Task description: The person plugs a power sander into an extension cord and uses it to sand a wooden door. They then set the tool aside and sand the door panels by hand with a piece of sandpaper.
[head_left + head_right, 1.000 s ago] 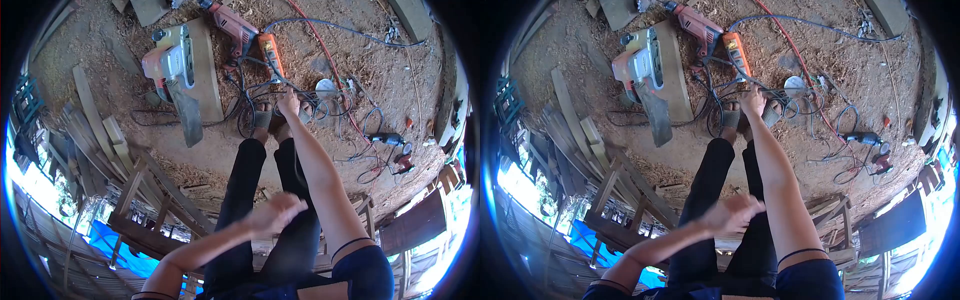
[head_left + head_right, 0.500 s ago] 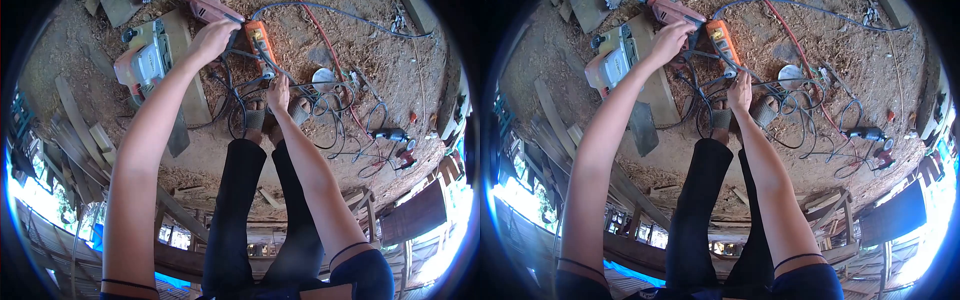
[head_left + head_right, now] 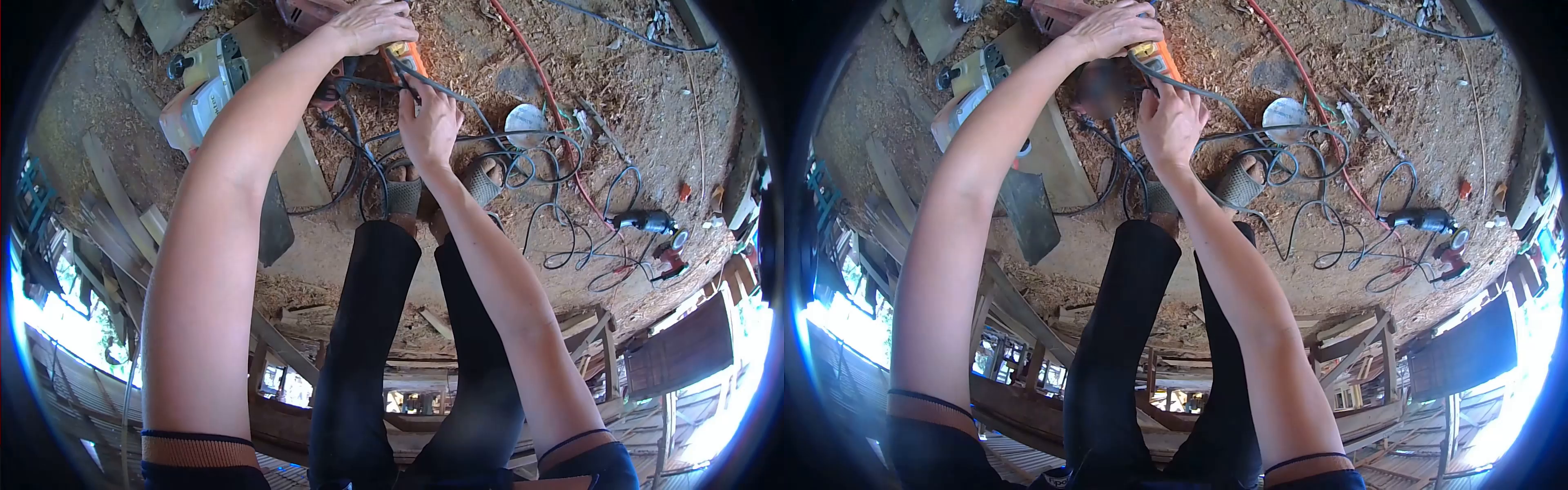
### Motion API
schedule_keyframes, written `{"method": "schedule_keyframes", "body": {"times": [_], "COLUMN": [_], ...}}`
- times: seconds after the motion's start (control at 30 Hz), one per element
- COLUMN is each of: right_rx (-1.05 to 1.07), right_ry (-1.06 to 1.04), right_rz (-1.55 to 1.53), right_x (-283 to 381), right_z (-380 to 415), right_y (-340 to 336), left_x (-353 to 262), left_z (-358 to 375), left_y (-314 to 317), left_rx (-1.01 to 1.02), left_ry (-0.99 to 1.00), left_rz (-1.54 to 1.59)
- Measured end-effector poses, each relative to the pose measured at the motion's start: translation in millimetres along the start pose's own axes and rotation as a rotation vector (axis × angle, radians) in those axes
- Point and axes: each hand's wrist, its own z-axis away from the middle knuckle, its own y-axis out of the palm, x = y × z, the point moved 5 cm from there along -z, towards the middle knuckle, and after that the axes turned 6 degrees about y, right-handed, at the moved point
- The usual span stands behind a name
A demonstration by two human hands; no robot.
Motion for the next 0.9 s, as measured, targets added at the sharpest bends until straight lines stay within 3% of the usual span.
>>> {"method": "schedule_keyframes", "body": {"times": [0.1,0.13,0.23,0.4,0.5,0.57,0.6,0.63,0.77,0.83,0.9], "right_rx": [0.025,0.025,0.107,0.067,0.049,0.076,0.056,-0.052,-0.081,0.108,0.011], "right_ry": [0.082,0.088,0.221,0.185,0.161,0.103,0.112,0.050,0.041,0.077,-0.127], "right_rz": [0.007,0.004,-0.052,-0.062,0.016,0.058,0.085,0.074,0.207,0.209,0.238], "right_x": [0.0,2.0,-6.7,4.2,5.2,5.1,2.1,3.1,17.4,14.6,13.9], "right_z": [-8.7,-12.5,-17.3,-15.5,-22.6,-32.9,-37.9,-39.0,-21.1,-29.6,-40.7], "right_y": [2.5,-0.4,3.0,12.0,4.5,-6.8,-11.5,-18.4,-16.2,-20.6,-29.9], "left_x": [-1.4,-1.1,0.9,-2.8,0.6,2.7,4.8,6.2,-0.9,-1.3,-1.3], "left_z": [-6.9,-6.9,-6.8,-4.1,0.5,3.5,-2.0,-1.6,2.1,2.7,2.3], "left_y": [7.0,19.6,24.8,21.5,27.5,27.2,32.5,30.8,29.5,30.6,32.2], "left_rx": [-0.017,0.094,0.113,0.241,0.217,0.057,0.157,0.153,0.102,0.080,0.105], "left_ry": [0.116,0.009,0.059,-0.010,-0.035,-0.052,-0.097,-0.100,-0.118,-0.131,-0.148], "left_rz": [-0.010,-0.013,0.048,0.056,0.047,0.130,0.122,0.114,0.097,0.077,0.102]}}
